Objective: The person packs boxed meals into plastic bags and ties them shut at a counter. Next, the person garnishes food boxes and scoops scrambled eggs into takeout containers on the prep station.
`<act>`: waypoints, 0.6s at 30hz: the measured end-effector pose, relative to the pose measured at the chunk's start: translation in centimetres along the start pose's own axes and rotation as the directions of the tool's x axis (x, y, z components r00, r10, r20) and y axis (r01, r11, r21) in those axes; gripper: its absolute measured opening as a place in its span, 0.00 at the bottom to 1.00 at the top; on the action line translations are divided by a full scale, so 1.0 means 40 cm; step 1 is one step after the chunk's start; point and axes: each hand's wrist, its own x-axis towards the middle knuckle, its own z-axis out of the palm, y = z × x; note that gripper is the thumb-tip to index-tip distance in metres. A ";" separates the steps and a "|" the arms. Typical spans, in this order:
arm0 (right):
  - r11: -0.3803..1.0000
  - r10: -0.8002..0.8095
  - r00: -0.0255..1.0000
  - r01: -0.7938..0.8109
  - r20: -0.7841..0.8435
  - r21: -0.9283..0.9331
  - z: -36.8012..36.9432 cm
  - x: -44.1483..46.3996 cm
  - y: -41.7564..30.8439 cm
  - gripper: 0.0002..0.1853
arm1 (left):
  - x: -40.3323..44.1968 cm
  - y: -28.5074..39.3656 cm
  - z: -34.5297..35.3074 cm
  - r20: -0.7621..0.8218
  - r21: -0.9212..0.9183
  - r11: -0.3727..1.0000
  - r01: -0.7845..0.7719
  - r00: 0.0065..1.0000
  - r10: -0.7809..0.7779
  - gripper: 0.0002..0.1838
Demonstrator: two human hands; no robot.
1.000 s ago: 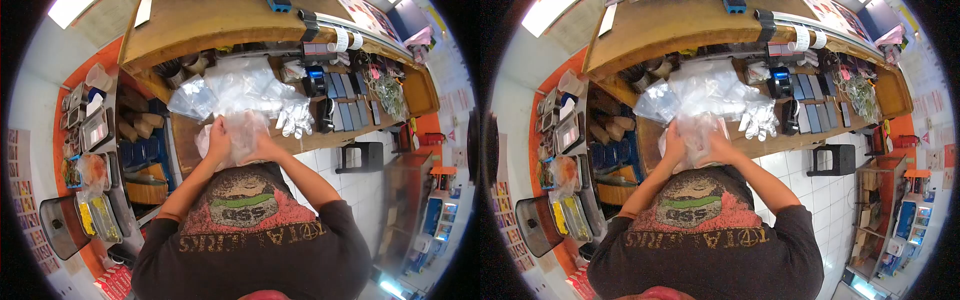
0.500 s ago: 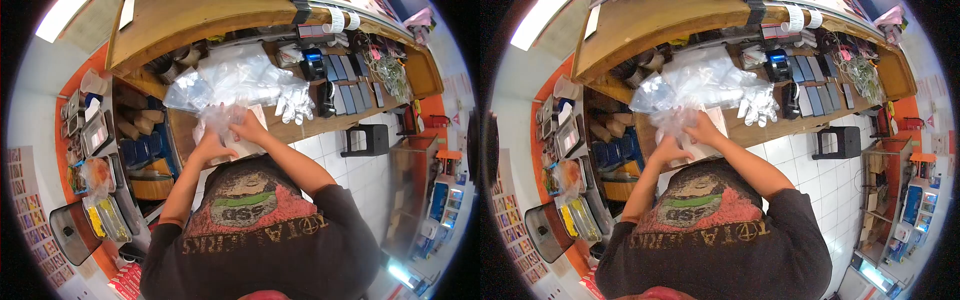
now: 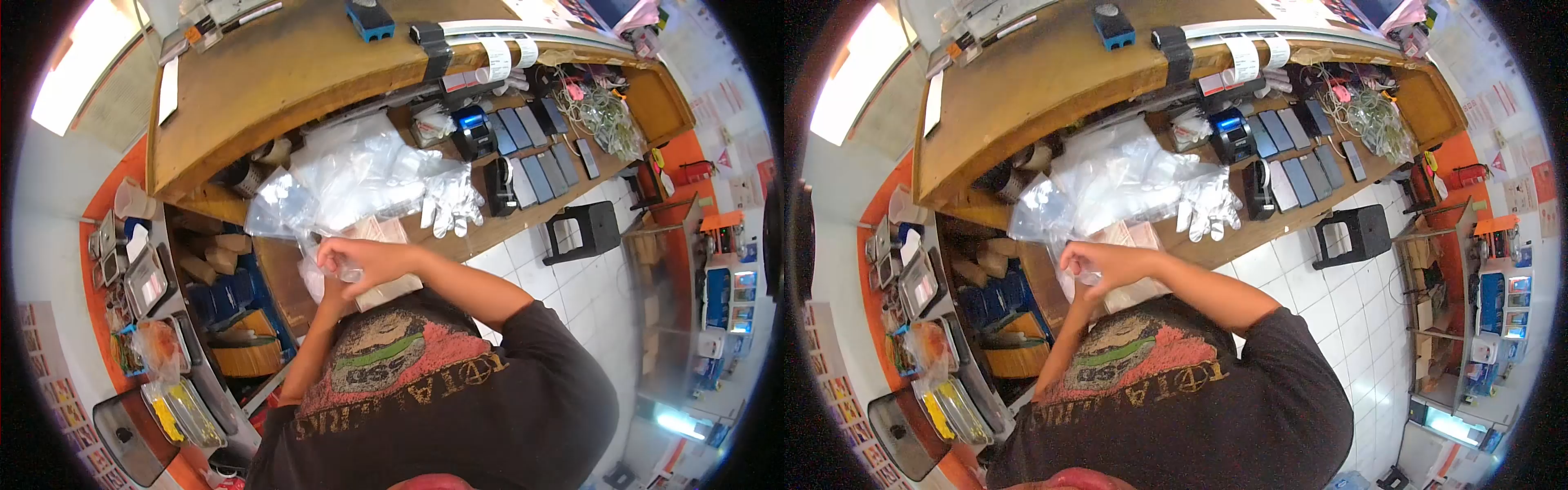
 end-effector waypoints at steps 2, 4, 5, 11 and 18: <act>0.994 0.070 0.998 -0.070 -0.002 -0.083 -0.132 -0.038 -0.048 0.29 | -0.005 -0.023 -0.014 0.050 0.106 0.994 -0.027 0.999 0.021 0.38; 0.971 0.226 0.965 -0.235 -0.135 -0.051 -0.299 -0.078 -0.044 0.28 | 0.014 -0.029 -0.024 0.104 0.293 0.946 -0.139 0.988 0.113 0.28; 0.948 0.317 0.915 -0.310 -0.248 0.066 -0.400 -0.103 0.010 0.26 | 0.027 -0.023 -0.023 0.136 0.406 0.887 -0.219 0.975 0.178 0.22; 0.484 -0.138 0.220 -0.836 -0.966 -0.259 -0.890 -0.278 0.289 0.17 | 0.040 -0.036 -0.015 0.148 0.709 0.657 -0.257 0.965 0.217 0.14; 0.216 -0.075 0.263 -0.937 -0.962 -0.273 -0.944 -0.237 0.350 0.13 | 0.052 -0.067 0.022 0.098 0.881 0.449 -0.146 0.987 0.127 0.24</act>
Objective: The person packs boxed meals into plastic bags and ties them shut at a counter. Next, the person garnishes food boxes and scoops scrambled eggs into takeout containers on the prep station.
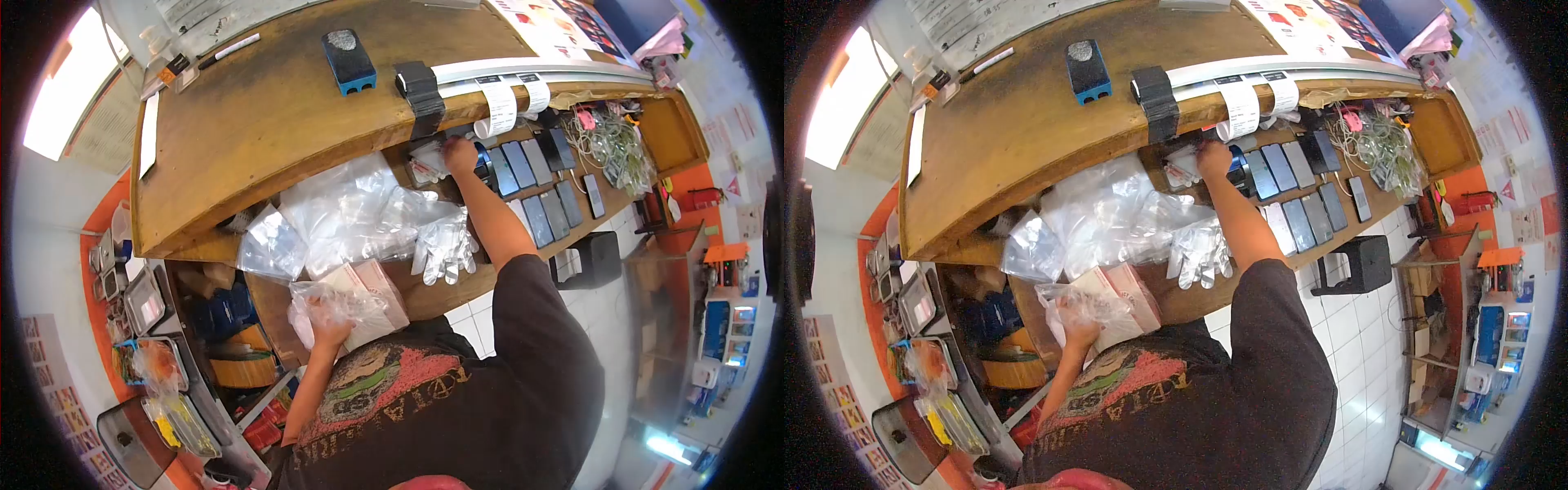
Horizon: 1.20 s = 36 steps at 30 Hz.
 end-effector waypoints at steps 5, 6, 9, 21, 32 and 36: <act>1.000 0.006 0.999 -0.007 -0.033 -0.020 0.037 0.034 0.045 0.09 | -0.011 0.017 0.013 -0.061 0.034 0.996 0.082 0.995 -0.080 0.26; 0.996 -0.057 0.995 0.062 -0.079 0.057 -0.018 0.015 0.035 0.08 | -0.033 -0.010 0.053 -0.118 -0.083 0.980 0.183 0.974 -0.192 0.25; 0.973 -0.143 0.976 0.169 -0.163 0.157 -0.065 0.024 0.088 0.07 | -0.017 0.056 0.048 -0.196 -0.470 0.805 0.362 0.847 -0.495 0.25; 0.072 -0.178 0.757 -0.627 0.628 0.776 -0.155 -0.436 -0.007 0.11 | 0.069 0.283 0.038 -0.308 -0.234 0.869 0.436 0.815 -0.491 0.12; 0.519 -0.587 0.514 -0.354 0.626 0.778 -0.190 -0.609 -0.356 0.08 | 0.081 0.340 -0.113 -0.058 -0.066 0.755 0.652 0.753 -0.655 0.12; 0.502 -0.791 0.348 -0.100 0.503 0.859 -0.009 -0.545 -0.326 0.11 | 0.082 0.323 -0.115 -0.166 -0.338 0.758 0.558 0.757 -0.632 0.14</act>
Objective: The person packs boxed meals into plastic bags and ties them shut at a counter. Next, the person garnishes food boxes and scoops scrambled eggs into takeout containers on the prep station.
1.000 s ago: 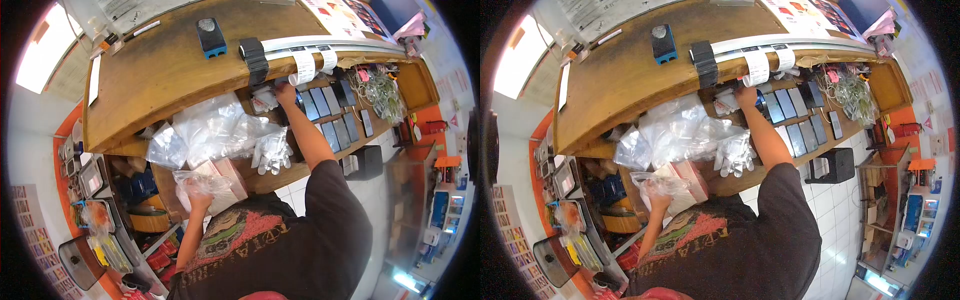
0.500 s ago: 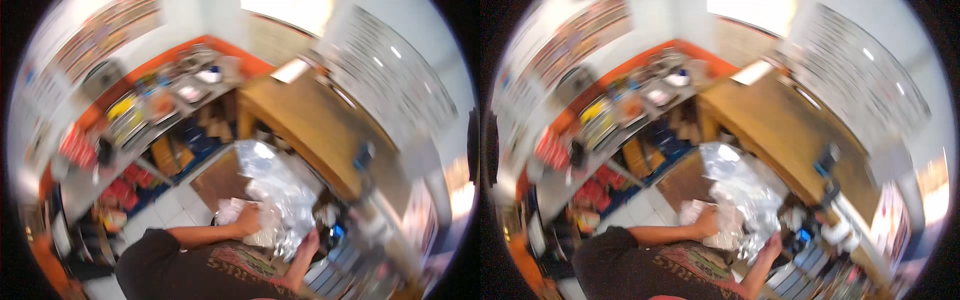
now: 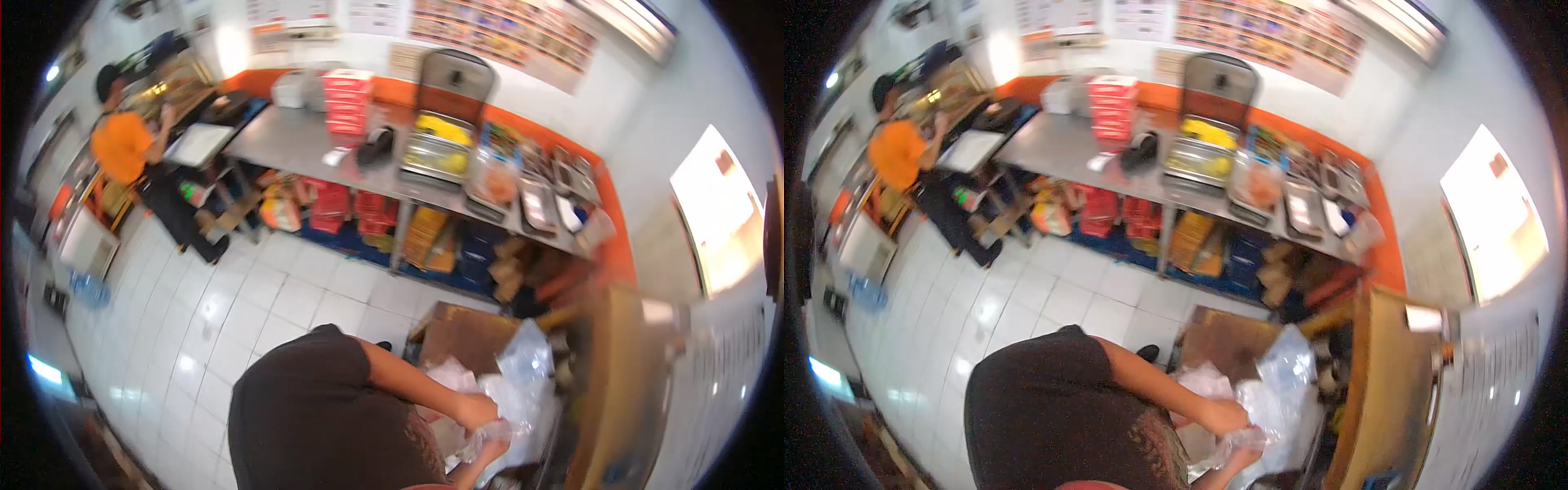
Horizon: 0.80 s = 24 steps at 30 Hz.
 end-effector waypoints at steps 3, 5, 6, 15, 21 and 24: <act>1.000 0.023 0.997 -0.022 0.068 -0.019 0.031 0.030 0.012 0.15 | -0.026 0.012 -0.074 0.112 0.029 0.999 -0.031 0.993 0.028 0.19; 0.997 0.037 0.997 -0.032 0.073 -0.072 0.057 0.028 -0.021 0.16 | -0.007 -0.023 -0.025 0.063 -0.004 1.000 -0.021 0.998 0.021 0.19; 0.994 0.046 0.996 -0.038 0.082 -0.099 0.068 0.030 -0.034 0.17 | -0.008 -0.025 -0.030 0.036 -0.038 0.999 -0.024 0.999 0.025 0.19; 0.949 0.129 0.969 -0.060 0.209 -0.308 0.118 -0.012 -0.143 0.25 | 0.004 -0.135 0.047 -0.038 -0.387 0.922 -0.020 0.999 0.006 0.08; 0.857 0.235 0.894 -0.005 0.382 -0.516 0.065 -0.037 -0.202 0.31 | -0.048 -0.080 -0.017 0.059 -0.674 0.713 0.193 0.976 -0.208 0.09; 0.913 0.187 0.890 -0.001 0.417 -0.408 0.067 -0.110 -0.236 0.28 | -0.033 -0.082 0.010 0.140 -0.769 0.561 0.307 0.936 -0.322 0.08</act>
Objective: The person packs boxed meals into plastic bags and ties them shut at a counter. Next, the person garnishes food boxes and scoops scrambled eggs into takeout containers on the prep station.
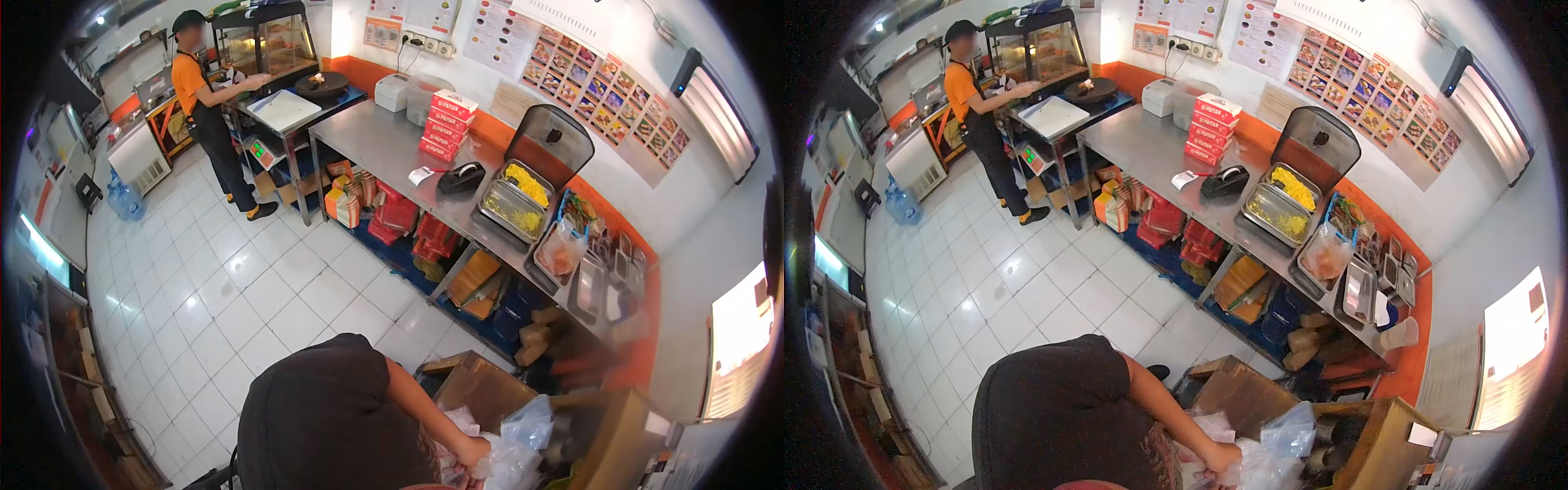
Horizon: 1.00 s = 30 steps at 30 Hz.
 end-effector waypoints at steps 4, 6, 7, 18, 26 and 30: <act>0.921 0.182 0.977 -0.130 -0.111 0.367 0.098 -0.060 -0.155 0.19 | 0.093 -0.100 0.009 -0.166 -0.130 0.980 0.149 0.971 -0.170 0.18; 0.925 0.200 0.973 -0.150 -0.113 0.349 0.131 -0.069 -0.231 0.19 | 0.059 -0.049 -0.031 -0.070 0.179 0.972 0.153 0.987 -0.142 0.28; 0.935 0.203 0.971 -0.153 -0.127 0.320 0.129 -0.056 -0.219 0.19 | 0.031 -0.019 -0.044 -0.067 0.179 0.972 0.154 0.987 -0.144 0.28; 0.983 0.180 0.958 -0.168 -0.222 0.069 0.100 -0.013 -0.117 0.19 | -0.052 -0.100 -0.088 0.418 0.459 0.338 -0.821 0.536 0.733 0.05; 0.972 0.208 0.936 -0.166 -0.282 0.166 0.100 0.018 -0.043 0.23 | -0.058 -0.051 -0.096 0.702 0.475 -0.233 -0.849 0.206 0.682 0.06; 0.944 0.225 0.930 -0.133 -0.291 0.303 0.099 0.036 -0.013 0.21 | -0.053 -0.048 -0.099 0.724 0.490 -0.246 -0.836 0.234 0.648 0.08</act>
